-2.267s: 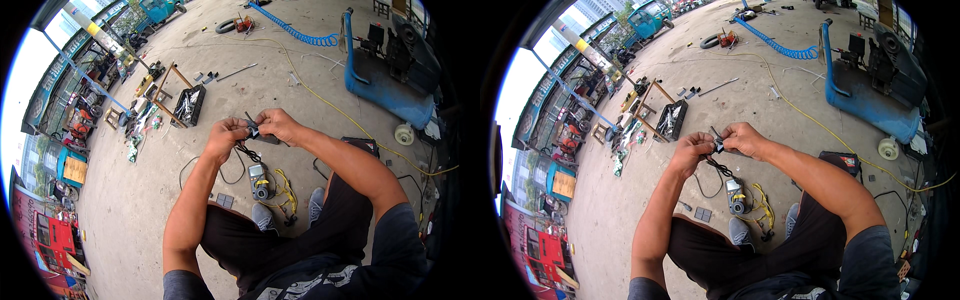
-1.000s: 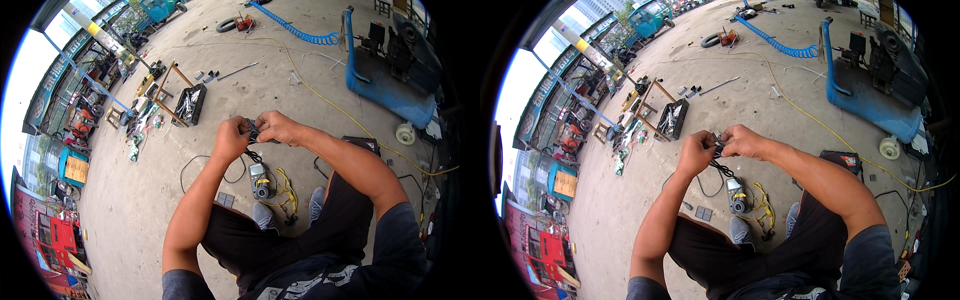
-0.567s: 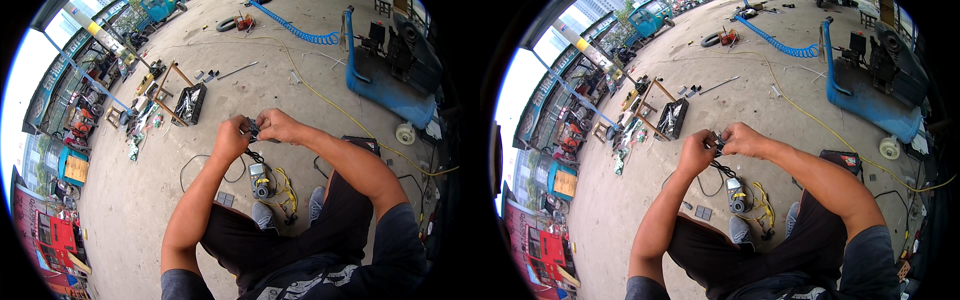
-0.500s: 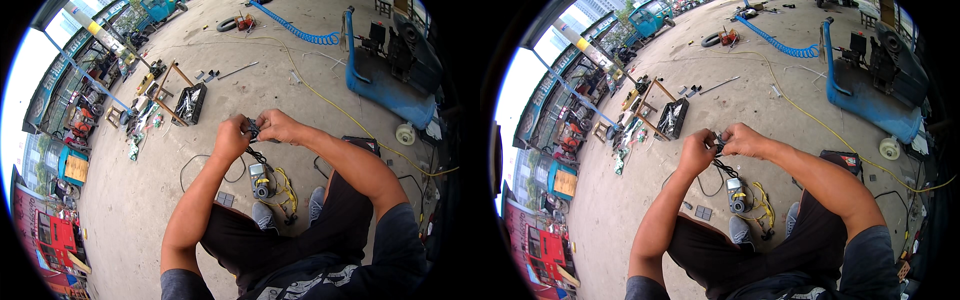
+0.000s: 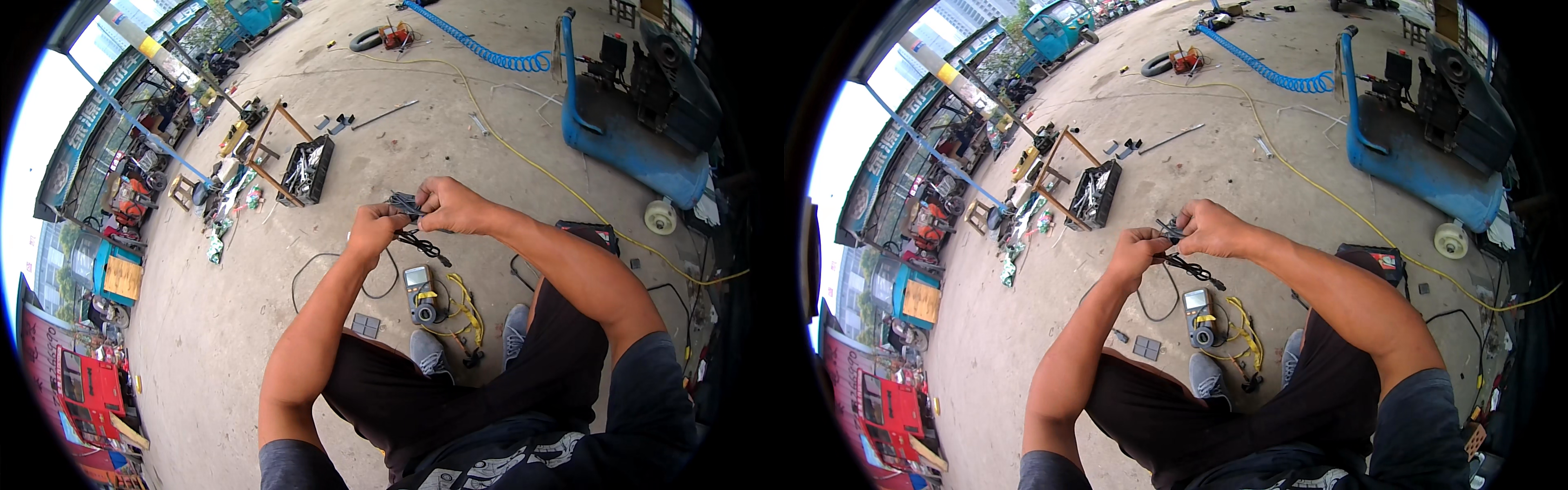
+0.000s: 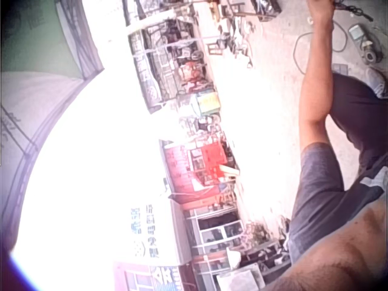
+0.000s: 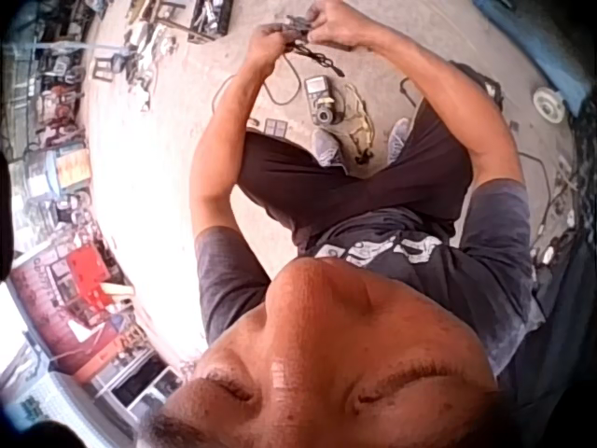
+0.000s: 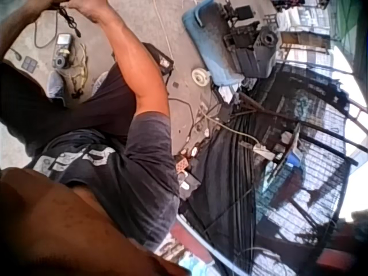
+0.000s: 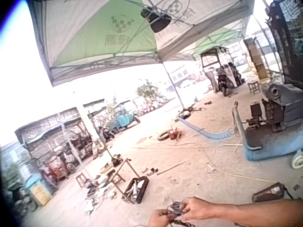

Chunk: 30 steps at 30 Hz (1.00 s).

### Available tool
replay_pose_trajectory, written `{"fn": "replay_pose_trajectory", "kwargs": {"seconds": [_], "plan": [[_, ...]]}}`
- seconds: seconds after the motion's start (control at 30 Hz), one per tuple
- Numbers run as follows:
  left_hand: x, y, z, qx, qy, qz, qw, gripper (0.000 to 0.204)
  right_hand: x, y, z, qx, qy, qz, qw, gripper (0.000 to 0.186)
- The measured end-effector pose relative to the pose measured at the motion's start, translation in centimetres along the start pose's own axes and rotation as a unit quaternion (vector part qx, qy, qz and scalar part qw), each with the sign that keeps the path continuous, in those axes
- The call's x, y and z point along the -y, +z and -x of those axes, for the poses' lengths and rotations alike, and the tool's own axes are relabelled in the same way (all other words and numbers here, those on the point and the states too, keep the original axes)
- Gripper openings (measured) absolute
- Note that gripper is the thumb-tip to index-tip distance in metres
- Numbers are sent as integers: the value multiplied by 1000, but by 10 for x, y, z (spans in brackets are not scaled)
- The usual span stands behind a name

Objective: The person sits on the ground and uses a small tool to adjust components inside a black electronic device. They repeatedly open and close the casing, manipulate internal wires, and reposition the device throughout the clip.

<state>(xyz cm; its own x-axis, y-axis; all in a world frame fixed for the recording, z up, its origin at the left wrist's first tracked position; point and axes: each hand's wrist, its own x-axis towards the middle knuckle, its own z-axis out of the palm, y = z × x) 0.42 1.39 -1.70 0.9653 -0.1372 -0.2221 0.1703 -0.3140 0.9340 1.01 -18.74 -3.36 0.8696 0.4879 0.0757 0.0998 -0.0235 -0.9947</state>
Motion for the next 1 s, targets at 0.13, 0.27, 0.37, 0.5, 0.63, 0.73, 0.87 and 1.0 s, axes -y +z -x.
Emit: {"fn": "replay_pose_trajectory", "kwargs": {"seconds": [0.13, 0.27, 0.37, 0.5, 0.63, 0.73, 0.87, 1.0], "plan": [[3, 3, 0, -5, -13, 7, 1000, 7, -10, 1, -1, -5, -14, 24, 1000, 38], [8, 0, -2, -17, 42, -125, 991, 8, -2, 4, 2, -29, -18, 55, 998, 34], [8, 3, -2, -25, 63, -155, 986, 10, 0, 4, 3, -31, -15, 25, 999, 33], [11, 1, -4, -21, 71, -126, 989, 9, -1, 3, 2, -30, -7, 30, 999, 32], [10, 1, -3, -14, 90, -50, 995, 18, -4, 3, 0, -39, -11, 39, 998, 29], [0, 5, 2, 10, 89, -24, 996, 26, -5, 3, 1, -40, -8, 35, 999, 29], [0, 2, 1, 23, 72, 9, 997, 31, -11, 1, -3, -44, -7, 30, 999, 27], [-4, 1, 4, 43, 48, 49, 997, 34, -13, -1, -2, -51, -3, 8, 999, 25]]}}
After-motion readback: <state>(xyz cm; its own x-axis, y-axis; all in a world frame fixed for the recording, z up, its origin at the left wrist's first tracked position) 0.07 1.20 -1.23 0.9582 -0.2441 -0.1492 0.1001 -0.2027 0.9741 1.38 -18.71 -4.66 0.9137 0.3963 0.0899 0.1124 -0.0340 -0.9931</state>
